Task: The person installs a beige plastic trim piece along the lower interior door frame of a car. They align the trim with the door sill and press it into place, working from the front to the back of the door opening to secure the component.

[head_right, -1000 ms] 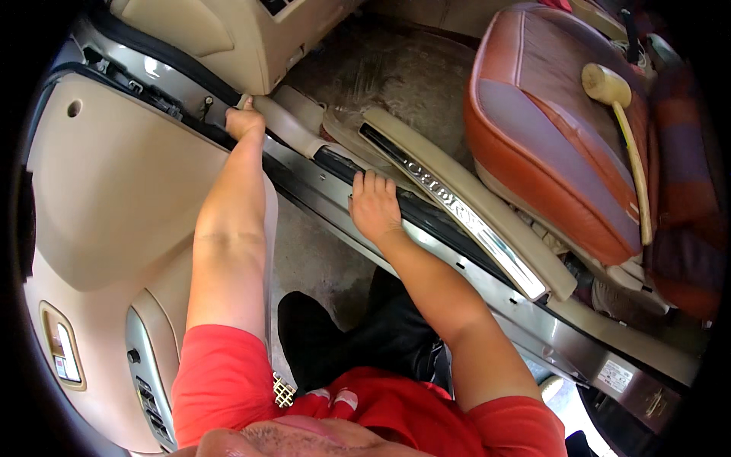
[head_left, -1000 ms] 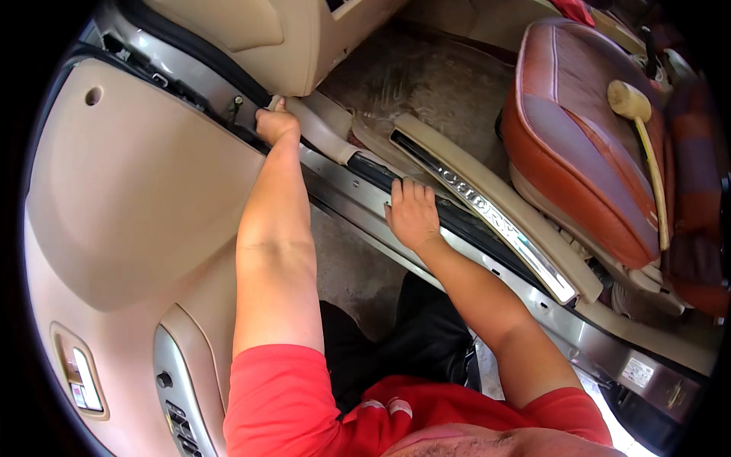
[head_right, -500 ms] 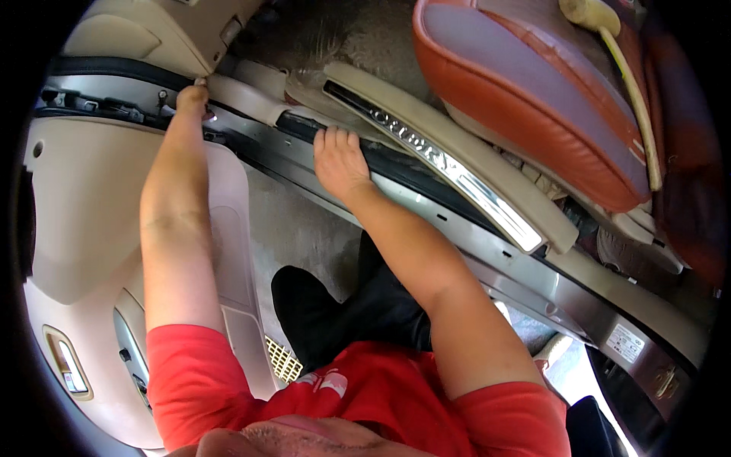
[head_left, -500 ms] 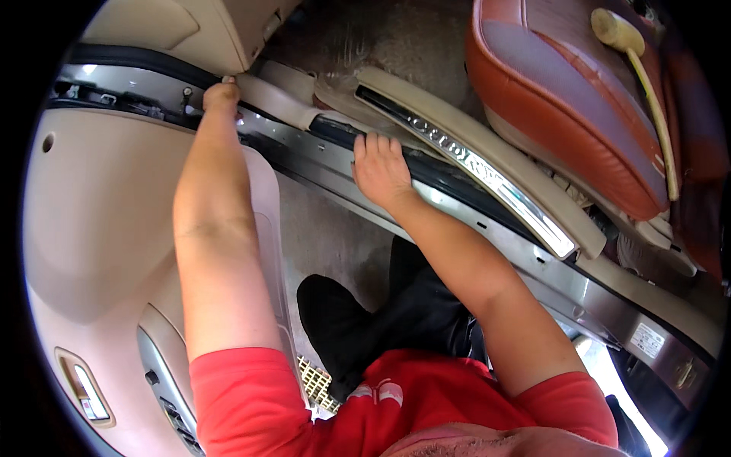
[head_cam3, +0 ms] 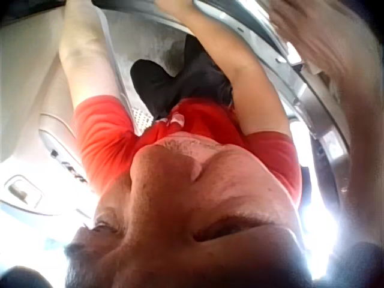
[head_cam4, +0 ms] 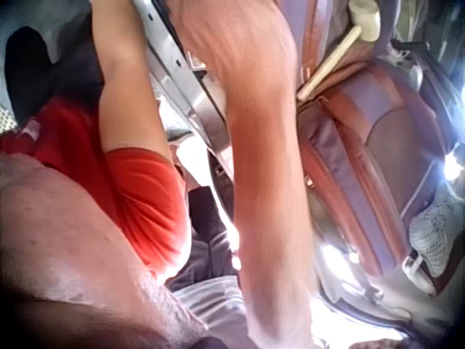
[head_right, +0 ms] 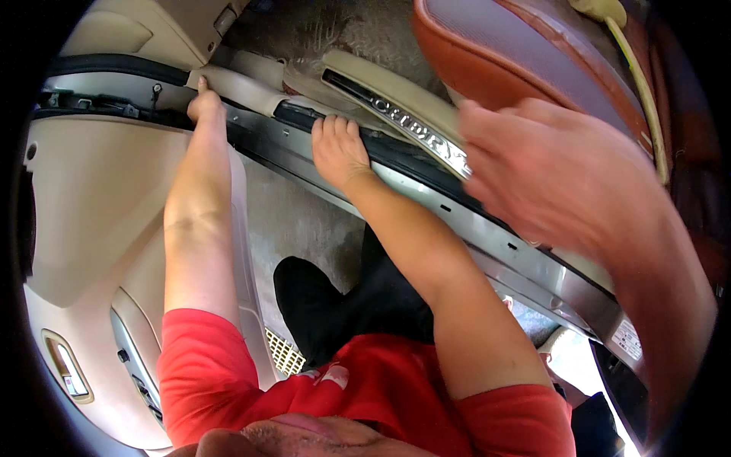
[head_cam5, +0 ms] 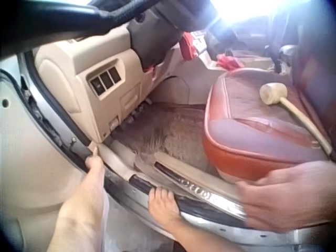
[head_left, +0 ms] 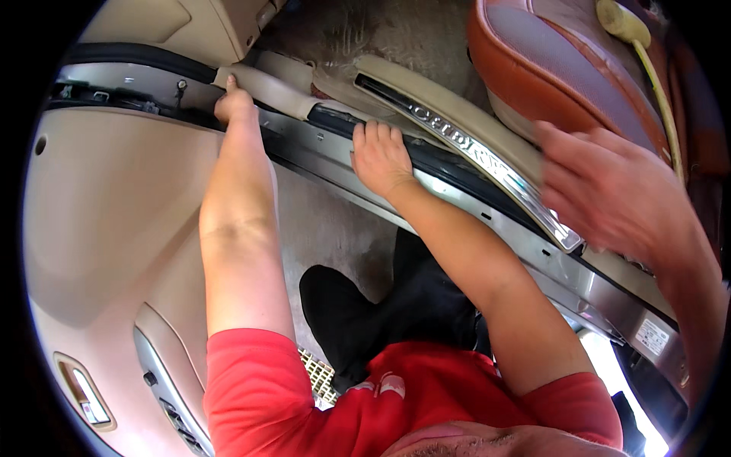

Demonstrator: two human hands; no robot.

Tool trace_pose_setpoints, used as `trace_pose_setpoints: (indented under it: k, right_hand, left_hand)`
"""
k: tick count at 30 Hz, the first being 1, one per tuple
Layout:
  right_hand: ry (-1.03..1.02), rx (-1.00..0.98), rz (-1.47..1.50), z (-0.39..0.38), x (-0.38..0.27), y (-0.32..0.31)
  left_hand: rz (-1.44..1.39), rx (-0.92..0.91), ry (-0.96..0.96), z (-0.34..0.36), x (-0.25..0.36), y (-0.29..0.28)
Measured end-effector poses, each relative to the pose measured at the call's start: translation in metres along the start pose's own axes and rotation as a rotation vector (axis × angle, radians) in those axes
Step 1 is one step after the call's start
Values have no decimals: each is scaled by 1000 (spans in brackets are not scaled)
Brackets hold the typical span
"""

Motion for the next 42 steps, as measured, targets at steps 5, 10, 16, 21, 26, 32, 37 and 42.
trace_pose_setpoints:
  k: [5,10,16,21,26,32,37,42]
  right_hand:
    - [3,-6,-8,0,1,-2]
    - [-16,2,-32,1,0,-3]
    - [12,-104,-91,-1,-3,-4]
    - [-19,-56,-82,1,-11,-5]
    - [-53,-15,-77,4,-11,-11]
    - [-154,180,464,-16,-59,-77]
    - [-824,-49,1086,-76,-148,-215]
    - [-963,-32,1197,-78,-171,-261]
  left_hand:
    - [98,57,172,-2,-3,8]
    - [333,-320,389,-68,-43,23]
    - [520,-410,529,-186,-102,1]
    - [491,-325,661,-199,-131,-13]
    - [468,-235,724,-204,-139,-14]
    - [397,-201,697,-202,-144,-11]
    - [442,-240,677,-206,-137,-15]
    - [453,-216,689,-205,-136,-16]
Point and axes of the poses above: each hand's wrist, its own z-axis towards the middle knuckle, its own y-axis out of the palm, x = y × z, the point moved 3 cm from there along z, towards the middle knuckle, and after that the axes turned 10 degrees about z, right-handed, at the moved point
